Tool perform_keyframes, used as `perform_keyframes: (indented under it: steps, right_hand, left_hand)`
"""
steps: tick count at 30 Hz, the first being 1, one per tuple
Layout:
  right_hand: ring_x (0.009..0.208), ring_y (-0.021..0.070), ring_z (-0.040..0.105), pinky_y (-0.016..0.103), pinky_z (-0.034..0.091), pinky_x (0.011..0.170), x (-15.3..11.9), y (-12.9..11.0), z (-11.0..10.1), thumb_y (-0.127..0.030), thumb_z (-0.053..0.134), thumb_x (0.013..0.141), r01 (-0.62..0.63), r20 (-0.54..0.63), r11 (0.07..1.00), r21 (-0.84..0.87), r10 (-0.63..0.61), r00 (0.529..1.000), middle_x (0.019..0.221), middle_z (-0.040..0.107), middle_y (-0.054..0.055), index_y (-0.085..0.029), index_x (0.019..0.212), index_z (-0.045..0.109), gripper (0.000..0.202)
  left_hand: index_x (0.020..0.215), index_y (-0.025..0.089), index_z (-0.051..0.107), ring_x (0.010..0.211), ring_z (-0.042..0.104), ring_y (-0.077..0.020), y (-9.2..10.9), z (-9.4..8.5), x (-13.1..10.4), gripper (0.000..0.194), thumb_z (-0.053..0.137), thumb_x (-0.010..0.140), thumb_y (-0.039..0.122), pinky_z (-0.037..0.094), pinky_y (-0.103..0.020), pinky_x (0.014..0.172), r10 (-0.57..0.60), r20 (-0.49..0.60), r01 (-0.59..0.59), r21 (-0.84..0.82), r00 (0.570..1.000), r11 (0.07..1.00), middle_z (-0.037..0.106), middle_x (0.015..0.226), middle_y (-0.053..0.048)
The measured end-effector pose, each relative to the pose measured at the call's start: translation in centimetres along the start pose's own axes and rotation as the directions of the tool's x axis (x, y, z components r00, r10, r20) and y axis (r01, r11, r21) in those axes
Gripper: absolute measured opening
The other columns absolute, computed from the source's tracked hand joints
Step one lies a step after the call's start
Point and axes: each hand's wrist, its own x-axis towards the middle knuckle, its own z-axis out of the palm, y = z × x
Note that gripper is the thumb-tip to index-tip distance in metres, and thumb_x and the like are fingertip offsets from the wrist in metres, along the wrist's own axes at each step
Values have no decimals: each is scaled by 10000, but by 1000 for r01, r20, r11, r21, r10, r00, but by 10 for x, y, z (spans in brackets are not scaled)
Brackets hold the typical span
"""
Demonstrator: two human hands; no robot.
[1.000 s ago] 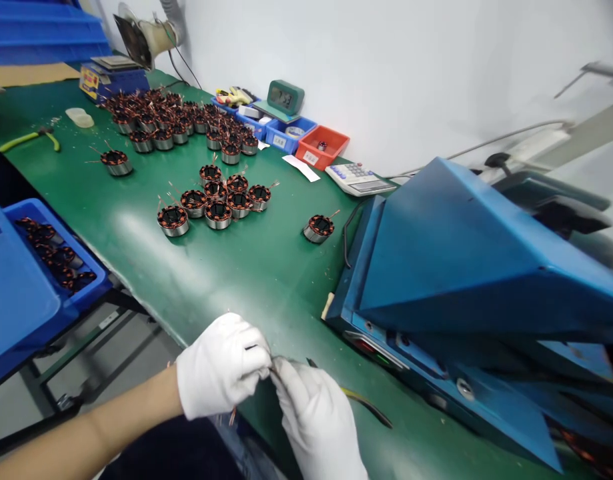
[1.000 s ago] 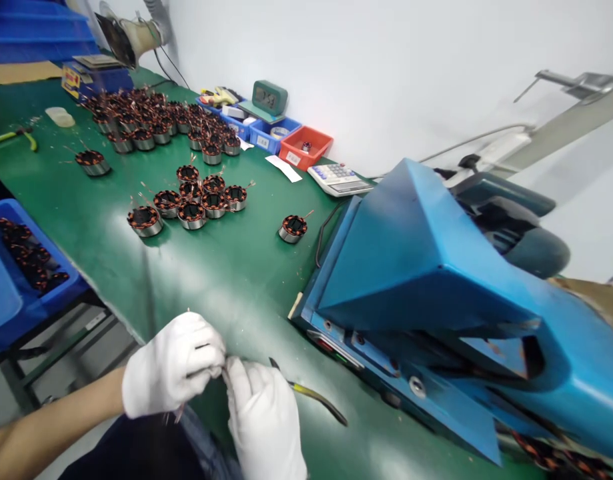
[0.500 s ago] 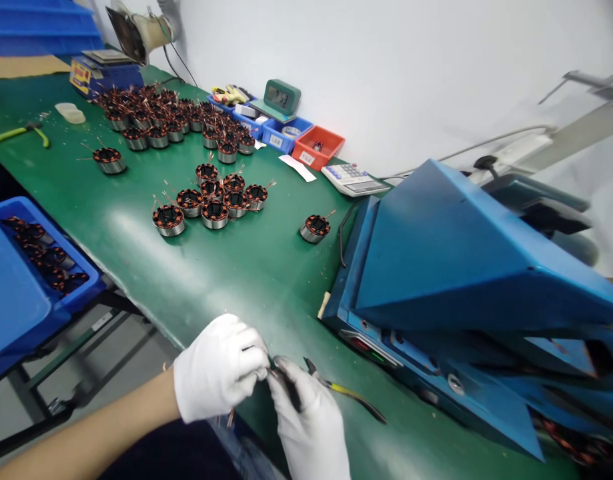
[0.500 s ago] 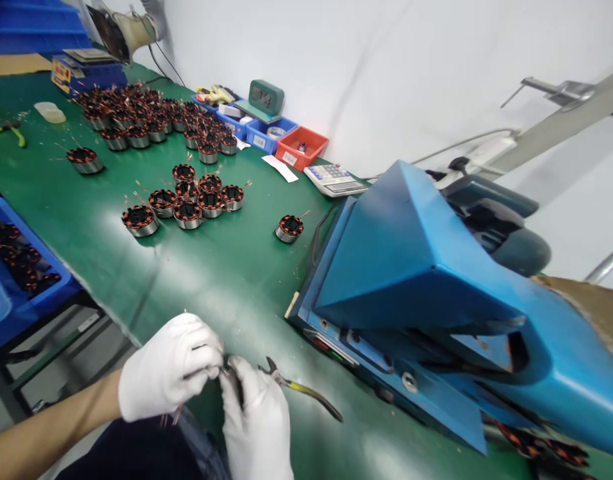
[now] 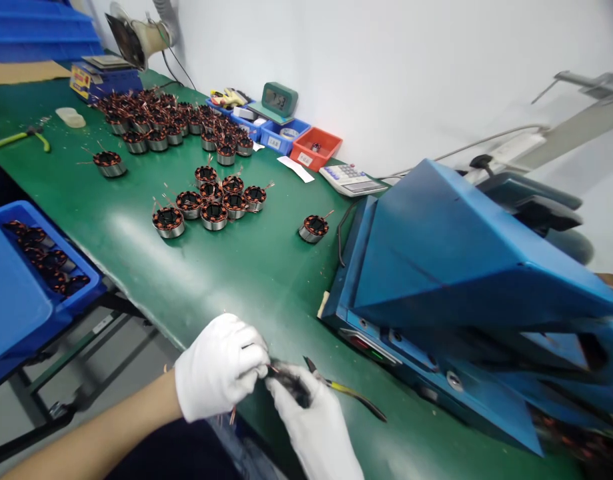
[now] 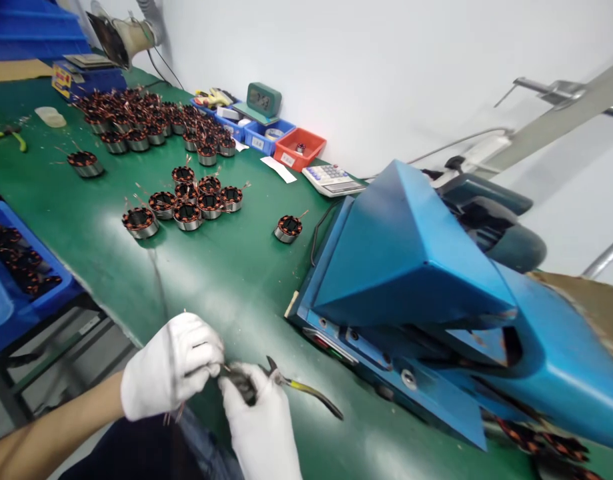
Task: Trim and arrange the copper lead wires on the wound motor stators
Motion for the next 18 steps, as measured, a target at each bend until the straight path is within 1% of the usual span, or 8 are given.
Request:
perform_keyframes:
  steps: [2,4,6,8,10,13,15,18]
  right_hand:
    - [754,108,617,188,470,693,3,7,-2,-308,614,811,341,-100,888,-309,-387,917,845,653,3,-188,905,645,156]
    - [797,77,598,191,455,743,7,10,-2,-182,582,860,606,-28,646,-465,-694,719,894,637,-34,-222,975,579,123]
    - [838,97,573,238,443,768,8,9,-1,-97,551,862,706,38,430,-563,-840,542,925,619,-7,-205,1040,518,211]
    - [844,128,560,279,439,769,7,2,0,-54,532,850,702,43,338,-627,-885,464,914,610,35,-173,1037,514,222]
    - [760,129,566,266,444,719,2,-9,-2,-89,562,847,542,-216,490,-683,-844,491,846,615,52,-153,968,552,138]
    - [680,134,586,227,458,646,-10,-21,-12,-276,614,843,233,-700,850,-473,-523,487,807,635,102,-110,889,602,173]
    - [711,146,601,223,464,679,-16,-15,-22,-364,620,823,219,-655,877,-429,-468,593,835,645,103,-111,854,642,256]
    - [821,169,625,239,469,804,-17,15,-30,-493,609,786,186,-389,932,-312,-304,870,921,659,58,-168,840,694,341]
  left_hand:
    - [828,167,559,757,474,-157,0,0,0,69,501,818,130,306,-334,719,-21,14,21,-7,1000,1000,584,868,-1]
    - [824,168,560,769,472,-158,-1,0,-1,78,500,811,121,308,-339,734,-44,18,44,-4,999,999,585,872,-2]
    - [813,163,557,774,475,-159,-1,1,-1,74,492,814,126,313,-341,738,-37,11,37,-6,999,999,584,867,-7]
    - [808,152,554,769,484,-156,-2,2,-1,78,480,831,144,321,-340,729,-26,-16,26,-6,1000,1000,580,851,-16]
    - [807,145,553,750,487,-151,0,6,1,87,472,840,141,325,-339,715,-31,-58,32,8,998,999,576,828,-19]
    - [835,151,553,747,487,-147,8,11,2,80,486,829,107,321,-337,710,-96,-202,107,44,975,993,583,838,-8]
    - [959,163,558,852,500,-159,18,13,2,145,505,833,116,333,-352,779,-152,-326,178,53,933,983,592,963,-16]
    - [1124,196,524,1094,433,-184,31,10,-3,295,493,842,115,289,-379,970,-123,-340,155,66,932,986,563,1117,-11]
